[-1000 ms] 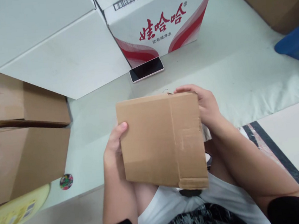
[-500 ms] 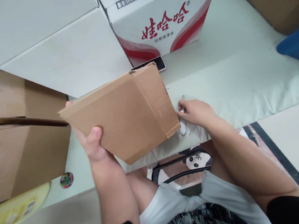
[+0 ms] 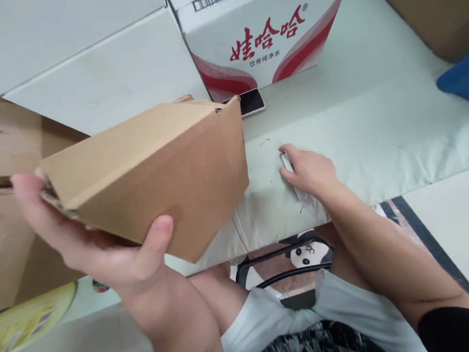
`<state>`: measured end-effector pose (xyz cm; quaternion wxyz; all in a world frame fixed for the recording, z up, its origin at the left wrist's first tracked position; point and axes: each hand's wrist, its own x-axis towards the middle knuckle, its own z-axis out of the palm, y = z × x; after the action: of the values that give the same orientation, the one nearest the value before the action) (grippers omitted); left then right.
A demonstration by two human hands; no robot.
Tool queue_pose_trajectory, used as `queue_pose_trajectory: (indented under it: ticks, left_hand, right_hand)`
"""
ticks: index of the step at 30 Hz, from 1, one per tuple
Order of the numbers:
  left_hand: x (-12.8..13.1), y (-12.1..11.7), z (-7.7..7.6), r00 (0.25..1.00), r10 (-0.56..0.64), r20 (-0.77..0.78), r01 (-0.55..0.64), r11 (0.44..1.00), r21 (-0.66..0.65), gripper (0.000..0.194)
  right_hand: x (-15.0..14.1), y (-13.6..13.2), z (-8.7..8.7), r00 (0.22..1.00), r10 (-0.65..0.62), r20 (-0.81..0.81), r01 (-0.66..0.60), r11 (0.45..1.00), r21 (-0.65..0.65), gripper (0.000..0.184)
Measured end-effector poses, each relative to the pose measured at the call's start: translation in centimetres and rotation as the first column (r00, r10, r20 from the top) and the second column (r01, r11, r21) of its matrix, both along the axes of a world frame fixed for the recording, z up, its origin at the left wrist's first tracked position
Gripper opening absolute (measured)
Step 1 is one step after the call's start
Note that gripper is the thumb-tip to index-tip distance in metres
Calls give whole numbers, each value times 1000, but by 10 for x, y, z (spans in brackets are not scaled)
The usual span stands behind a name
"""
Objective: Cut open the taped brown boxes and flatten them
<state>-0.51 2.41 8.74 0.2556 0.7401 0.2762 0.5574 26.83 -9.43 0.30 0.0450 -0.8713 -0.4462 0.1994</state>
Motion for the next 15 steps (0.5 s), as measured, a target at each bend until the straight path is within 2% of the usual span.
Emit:
queue_pose_trajectory:
  ticks: [4, 6, 7, 8, 10, 12, 14, 15]
  left_hand:
    - [-4, -5, 1, 978, 10, -207, 23, 987, 159, 95]
    - [-6, -5, 1, 960, -1, -280, 63, 975, 212, 109]
    - [-7, -3, 1, 947, -16, -321, 92, 971, 223, 115]
    - [-7, 0, 0, 933, -40, -359, 137, 959, 250, 121]
    - [-7, 6, 0, 907, -90, -412, 242, 911, 333, 132]
    - [-5, 11, 0, 894, -138, -426, 328, 849, 414, 138]
    - [0, 10, 1, 892, -189, -411, 375, 816, 440, 137]
    - [3, 6, 1, 893, -207, -400, 383, 817, 431, 134]
  right_hand:
    - [0, -1, -3, 999, -15, -35, 17, 998, 68, 64]
    - [1, -2, -7, 983, -52, -175, 91, 970, 225, 59]
    - [1, -2, -9, 953, -54, -298, 157, 930, 332, 53]
    - [2, -2, -11, 899, -25, -437, 239, 865, 442, 46]
    - [4, -3, -11, 739, 128, -662, 427, 671, 606, 30]
    - [6, -5, -7, 602, 327, -728, 573, 458, 680, 17]
    - [7, -9, 2, 562, 462, -686, 626, 305, 718, 14]
    - [7, -12, 7, 577, 487, -655, 616, 266, 741, 21]
